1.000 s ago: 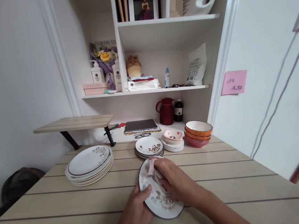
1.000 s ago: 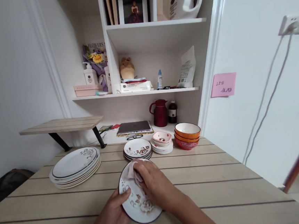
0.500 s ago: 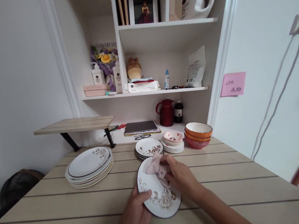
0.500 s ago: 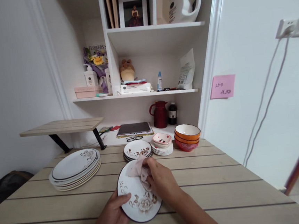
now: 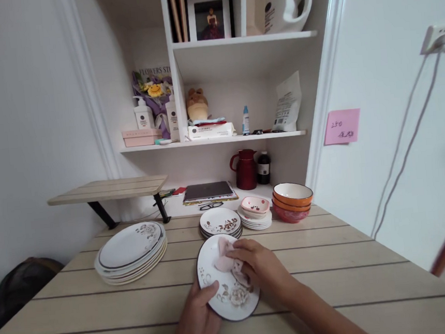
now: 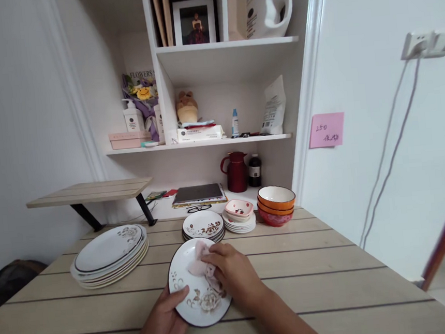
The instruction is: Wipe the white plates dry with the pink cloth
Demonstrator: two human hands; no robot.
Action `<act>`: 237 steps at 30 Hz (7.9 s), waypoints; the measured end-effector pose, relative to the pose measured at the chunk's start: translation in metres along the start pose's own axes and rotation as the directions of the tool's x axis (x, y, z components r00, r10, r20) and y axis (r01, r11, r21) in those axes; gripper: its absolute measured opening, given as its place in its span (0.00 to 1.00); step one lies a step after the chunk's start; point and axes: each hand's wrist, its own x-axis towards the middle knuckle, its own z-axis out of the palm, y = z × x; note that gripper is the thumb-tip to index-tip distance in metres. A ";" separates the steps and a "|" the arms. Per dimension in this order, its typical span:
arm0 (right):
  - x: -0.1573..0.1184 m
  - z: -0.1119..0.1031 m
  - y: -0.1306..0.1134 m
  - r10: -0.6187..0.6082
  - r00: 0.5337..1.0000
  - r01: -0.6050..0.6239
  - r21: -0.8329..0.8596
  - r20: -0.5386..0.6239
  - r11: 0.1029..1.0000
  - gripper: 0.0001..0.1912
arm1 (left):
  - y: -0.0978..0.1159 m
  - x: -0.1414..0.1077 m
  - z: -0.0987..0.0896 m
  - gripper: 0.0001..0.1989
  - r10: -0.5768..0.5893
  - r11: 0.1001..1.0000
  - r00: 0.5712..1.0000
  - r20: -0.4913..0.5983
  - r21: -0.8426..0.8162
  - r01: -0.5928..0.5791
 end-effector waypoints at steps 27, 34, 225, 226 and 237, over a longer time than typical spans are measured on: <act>0.009 -0.005 -0.012 -0.053 0.987 0.032 -0.136 -0.154 0.990 0.20 | -0.005 -0.001 -0.005 0.34 -0.070 0.995 0.997 0.022 0.065 0.069; 0.003 -0.018 -0.013 -0.029 1.000 0.028 -0.162 -0.004 0.986 0.15 | 0.008 -0.002 0.002 0.35 0.099 0.995 0.993 -0.064 0.005 -0.098; 0.002 0.007 -0.059 -0.331 0.937 0.308 0.186 0.109 0.933 0.21 | -0.013 0.013 -0.021 0.30 0.002 0.998 0.998 0.066 -0.064 0.002; 0.001 0.005 -0.057 -0.346 0.928 0.315 0.198 0.142 0.928 0.19 | -0.012 0.013 -0.021 0.30 0.014 0.998 0.998 0.060 -0.059 -0.011; 0.002 -0.021 -0.012 -0.159 0.987 0.161 -0.107 0.020 0.981 0.19 | -0.006 0.007 -0.002 0.36 0.001 0.996 0.998 -0.058 -0.085 -0.006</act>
